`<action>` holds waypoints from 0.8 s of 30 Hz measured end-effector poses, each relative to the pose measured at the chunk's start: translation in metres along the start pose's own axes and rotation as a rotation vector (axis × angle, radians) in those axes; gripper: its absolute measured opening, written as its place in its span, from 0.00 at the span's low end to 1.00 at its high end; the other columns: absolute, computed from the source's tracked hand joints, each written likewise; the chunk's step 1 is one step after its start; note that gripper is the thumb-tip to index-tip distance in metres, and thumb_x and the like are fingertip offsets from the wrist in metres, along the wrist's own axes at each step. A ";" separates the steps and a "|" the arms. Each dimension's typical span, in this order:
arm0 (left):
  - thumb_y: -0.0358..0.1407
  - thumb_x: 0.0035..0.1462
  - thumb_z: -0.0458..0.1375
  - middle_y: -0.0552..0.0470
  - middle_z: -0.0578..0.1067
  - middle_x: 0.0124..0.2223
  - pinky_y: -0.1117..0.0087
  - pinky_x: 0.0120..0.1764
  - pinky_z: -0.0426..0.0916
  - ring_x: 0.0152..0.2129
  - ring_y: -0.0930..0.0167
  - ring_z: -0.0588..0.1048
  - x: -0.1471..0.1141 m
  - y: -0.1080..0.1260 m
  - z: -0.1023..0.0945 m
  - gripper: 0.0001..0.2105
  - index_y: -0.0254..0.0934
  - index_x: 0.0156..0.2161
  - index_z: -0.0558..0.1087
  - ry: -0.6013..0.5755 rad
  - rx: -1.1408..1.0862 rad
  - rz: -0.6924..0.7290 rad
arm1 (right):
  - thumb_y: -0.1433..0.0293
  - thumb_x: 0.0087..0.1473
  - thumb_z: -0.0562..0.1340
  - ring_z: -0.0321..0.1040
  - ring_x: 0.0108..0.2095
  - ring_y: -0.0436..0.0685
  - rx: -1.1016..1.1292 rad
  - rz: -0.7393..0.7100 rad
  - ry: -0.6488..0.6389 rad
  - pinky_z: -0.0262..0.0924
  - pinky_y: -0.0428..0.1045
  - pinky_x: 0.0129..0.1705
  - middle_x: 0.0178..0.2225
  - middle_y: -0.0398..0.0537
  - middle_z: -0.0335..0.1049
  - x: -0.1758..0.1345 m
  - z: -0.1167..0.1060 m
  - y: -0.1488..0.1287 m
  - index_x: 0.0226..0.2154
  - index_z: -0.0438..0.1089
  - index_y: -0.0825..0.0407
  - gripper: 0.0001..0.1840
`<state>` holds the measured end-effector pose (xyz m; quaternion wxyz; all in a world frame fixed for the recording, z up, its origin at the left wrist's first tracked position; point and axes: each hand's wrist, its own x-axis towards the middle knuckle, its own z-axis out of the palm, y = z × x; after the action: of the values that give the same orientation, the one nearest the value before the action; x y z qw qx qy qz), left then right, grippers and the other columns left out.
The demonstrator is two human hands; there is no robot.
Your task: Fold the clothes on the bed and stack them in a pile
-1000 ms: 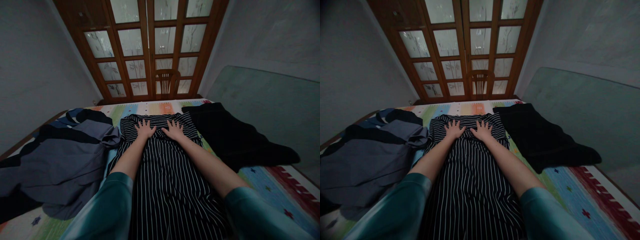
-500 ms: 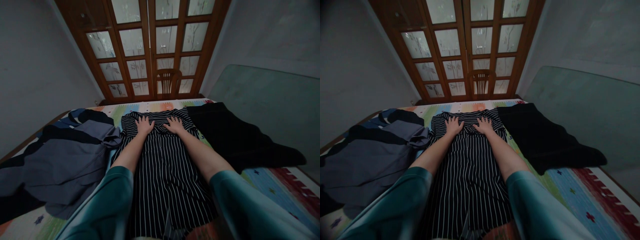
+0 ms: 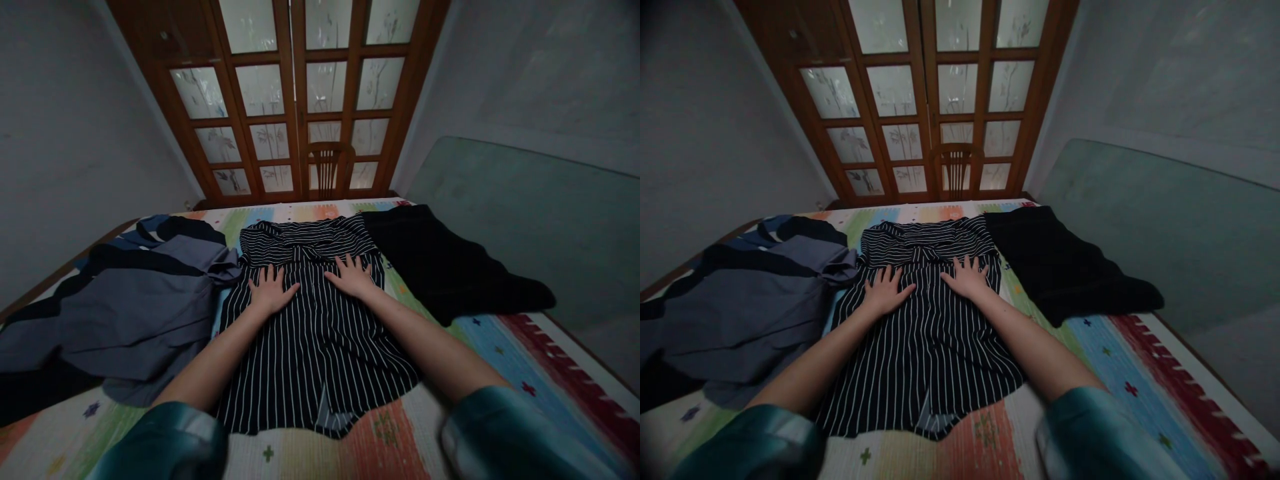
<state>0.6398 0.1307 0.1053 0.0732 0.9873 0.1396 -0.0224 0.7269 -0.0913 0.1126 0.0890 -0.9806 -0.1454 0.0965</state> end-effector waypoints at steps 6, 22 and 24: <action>0.62 0.56 0.42 0.42 0.44 0.71 0.37 0.61 0.37 0.67 0.49 0.42 0.005 -0.001 0.007 0.40 0.43 0.68 0.52 0.011 0.028 0.007 | 0.41 0.58 0.41 0.29 0.68 0.74 -0.074 -0.022 0.062 0.28 0.74 0.62 0.70 0.55 0.32 0.003 0.013 0.010 0.68 0.43 0.46 0.44; 0.57 0.60 0.40 0.38 0.51 0.69 0.39 0.61 0.42 0.66 0.51 0.48 0.044 0.002 -0.003 0.36 0.36 0.66 0.56 0.123 0.018 0.058 | 0.46 0.61 0.45 0.37 0.67 0.70 -0.048 -0.110 0.118 0.34 0.67 0.64 0.69 0.55 0.38 0.047 0.000 0.020 0.67 0.48 0.49 0.39; 0.52 0.62 0.42 0.39 0.55 0.68 0.43 0.62 0.42 0.65 0.53 0.51 0.034 0.001 -0.006 0.32 0.34 0.65 0.59 0.210 0.008 0.083 | 0.50 0.62 0.48 0.42 0.66 0.68 -0.034 -0.112 0.179 0.38 0.64 0.64 0.68 0.56 0.44 0.038 -0.005 0.024 0.65 0.52 0.52 0.36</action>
<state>0.6730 0.1399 0.1090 0.0549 0.9894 0.1052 0.0838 0.7699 -0.1031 0.1061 0.0903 -0.9770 -0.1930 0.0008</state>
